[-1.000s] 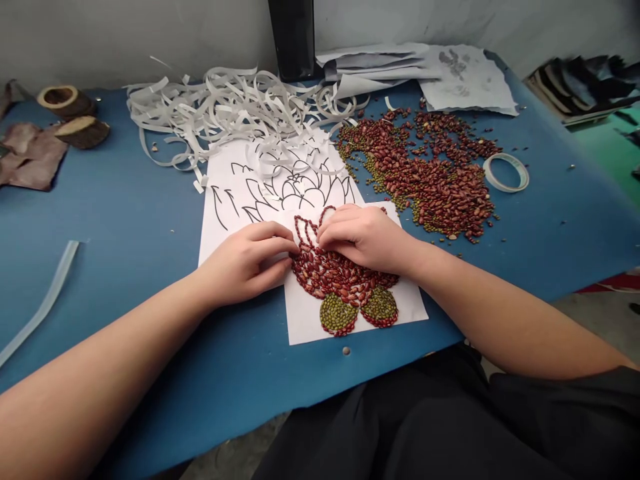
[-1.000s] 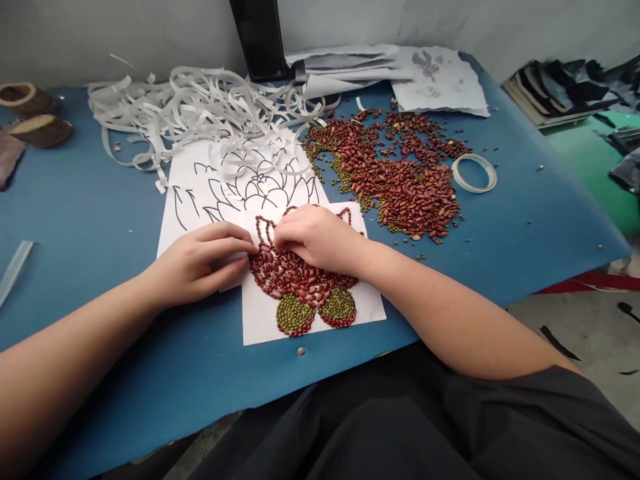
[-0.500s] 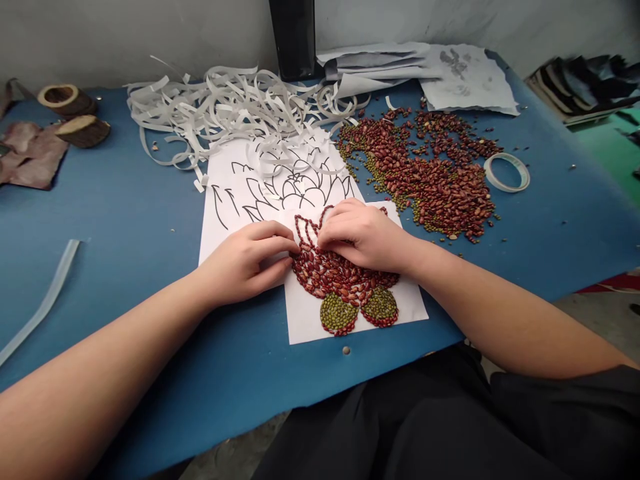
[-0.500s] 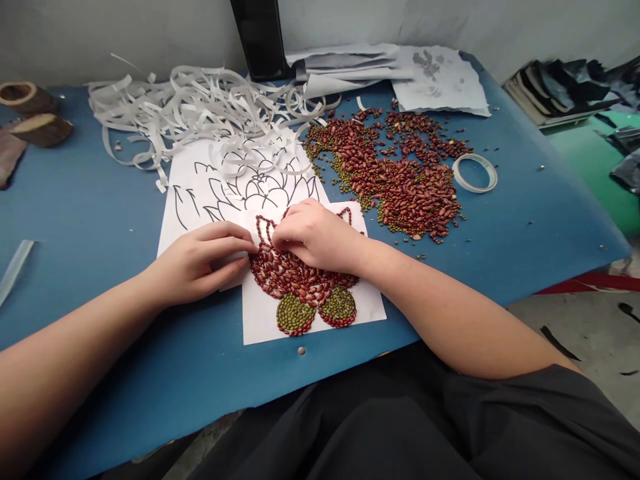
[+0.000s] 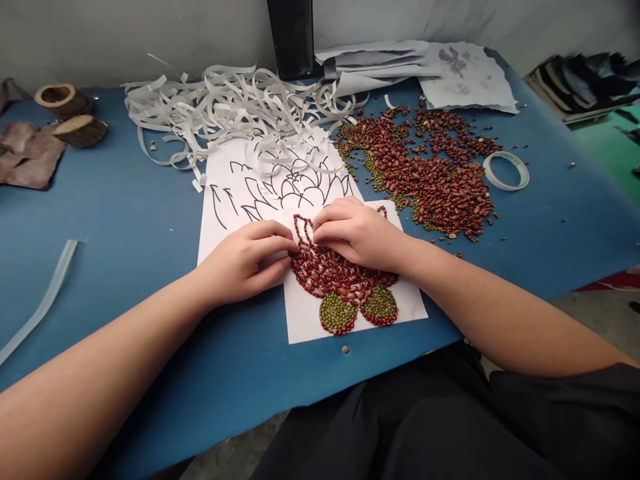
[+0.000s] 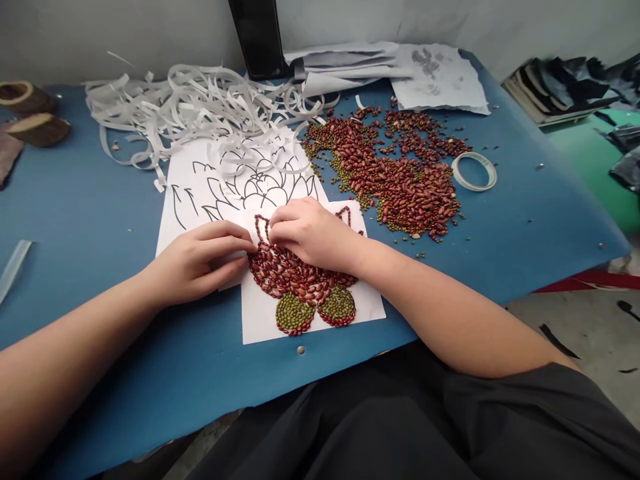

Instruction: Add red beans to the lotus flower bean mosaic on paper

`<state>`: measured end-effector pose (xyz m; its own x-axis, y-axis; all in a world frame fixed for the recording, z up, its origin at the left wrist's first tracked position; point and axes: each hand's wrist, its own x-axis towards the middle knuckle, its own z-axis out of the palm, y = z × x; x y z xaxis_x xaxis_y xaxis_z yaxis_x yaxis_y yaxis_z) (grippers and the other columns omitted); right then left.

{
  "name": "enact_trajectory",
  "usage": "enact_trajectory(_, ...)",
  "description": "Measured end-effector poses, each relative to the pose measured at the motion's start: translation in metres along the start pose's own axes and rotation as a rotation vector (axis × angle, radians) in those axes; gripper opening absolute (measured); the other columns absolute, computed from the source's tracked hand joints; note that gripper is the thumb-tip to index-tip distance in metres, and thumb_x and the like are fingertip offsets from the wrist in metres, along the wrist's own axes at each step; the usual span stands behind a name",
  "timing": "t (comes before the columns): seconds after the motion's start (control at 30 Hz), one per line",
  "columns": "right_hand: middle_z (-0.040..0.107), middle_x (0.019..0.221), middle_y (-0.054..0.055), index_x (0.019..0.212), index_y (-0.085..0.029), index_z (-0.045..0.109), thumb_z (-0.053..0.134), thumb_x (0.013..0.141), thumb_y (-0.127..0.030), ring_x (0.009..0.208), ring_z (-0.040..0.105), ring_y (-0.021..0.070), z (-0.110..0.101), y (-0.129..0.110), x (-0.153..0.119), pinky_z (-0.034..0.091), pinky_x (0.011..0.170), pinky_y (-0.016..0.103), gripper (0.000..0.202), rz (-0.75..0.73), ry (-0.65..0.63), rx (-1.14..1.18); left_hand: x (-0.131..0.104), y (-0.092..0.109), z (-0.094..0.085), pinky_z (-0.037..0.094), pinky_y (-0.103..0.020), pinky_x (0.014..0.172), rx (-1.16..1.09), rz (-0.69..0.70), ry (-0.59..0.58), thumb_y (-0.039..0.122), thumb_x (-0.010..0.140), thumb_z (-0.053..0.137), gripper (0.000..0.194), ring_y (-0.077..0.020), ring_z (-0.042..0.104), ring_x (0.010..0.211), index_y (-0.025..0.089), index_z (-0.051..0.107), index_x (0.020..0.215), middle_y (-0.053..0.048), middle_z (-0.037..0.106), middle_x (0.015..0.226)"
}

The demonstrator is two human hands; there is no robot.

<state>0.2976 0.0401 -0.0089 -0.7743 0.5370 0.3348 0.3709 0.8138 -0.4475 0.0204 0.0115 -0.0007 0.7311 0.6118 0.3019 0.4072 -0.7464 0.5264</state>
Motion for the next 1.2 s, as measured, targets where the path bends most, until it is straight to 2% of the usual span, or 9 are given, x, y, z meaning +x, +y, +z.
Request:
enact_trajectory(0.13, 0.076, 0.113, 0.009, 0.099, -0.022, 0.076, 0.053, 0.107, -0.018, 0.106, 0.062, 0.0258, -0.0006, 0.0007, -0.0019, 0.041, 0.098, 0.044, 0.024, 0.01, -0.019, -0.083, -0.0006, -0.0003, 0.0004, 0.063, -0.033, 0.095, -0.009, -0.027, -0.009, 0.02, 0.103, 0.056, 0.024, -0.0199, 0.074, 0.103, 0.02, 0.076, 0.115, -0.009, 0.075, 0.114)
enact_trajectory(0.33, 0.074, 0.12, 0.01, 0.101, -0.023, 0.077, 0.057, 0.1, -0.01, 0.11, 0.057, 0.0281, -0.0022, -0.001, -0.0026, 0.038, 0.099, 0.046, 0.023, -0.046, -0.054, -0.212, 0.0, 0.0004, -0.0002, 0.063, -0.034, 0.095, -0.014, -0.053, -0.022, 0.022, 0.102, 0.055, 0.024, -0.0202, 0.074, 0.102, 0.02, 0.076, 0.114, -0.01, 0.075, 0.113)
enact_trajectory(0.57, 0.073, 0.123, 0.011, 0.1, -0.022, 0.076, 0.053, 0.103, -0.011, 0.112, 0.055, 0.0284, -0.0026, -0.0008, -0.0021, 0.038, 0.099, 0.046, 0.026, -0.117, -0.049, -0.323, 0.0, -0.0003, 0.0003, 0.063, -0.033, 0.094, -0.008, -0.018, 0.001, 0.02, 0.103, 0.055, 0.024, -0.0197, 0.074, 0.102, 0.019, 0.076, 0.115, -0.01, 0.075, 0.113)
enact_trajectory(0.9, 0.073, 0.118, 0.011, 0.104, -0.021, 0.072, 0.055, 0.105, -0.014, 0.11, 0.056, 0.0275, -0.0019, -0.0031, -0.0009, 0.04, 0.099, 0.044, 0.019, -0.076, -0.065, -0.161, -0.0013, -0.0009, 0.0007, 0.063, -0.034, 0.096, -0.014, -0.062, -0.019, 0.025, 0.103, 0.054, 0.026, -0.0205, 0.073, 0.103, 0.02, 0.076, 0.115, -0.01, 0.075, 0.114)
enact_trajectory(1.2, 0.071, 0.125, 0.015, 0.104, -0.019, 0.069, 0.055, 0.106, -0.015, 0.117, 0.056, 0.0309, -0.0036, -0.0068, -0.001, 0.036, 0.104, 0.048, 0.015, 0.013, -0.11, -0.124, 0.0009, 0.0009, -0.0013, 0.062, -0.032, 0.091, 0.015, 0.019, 0.005, 0.018, 0.103, 0.056, 0.023, -0.0201, 0.074, 0.101, 0.017, 0.075, 0.115, -0.01, 0.075, 0.112)
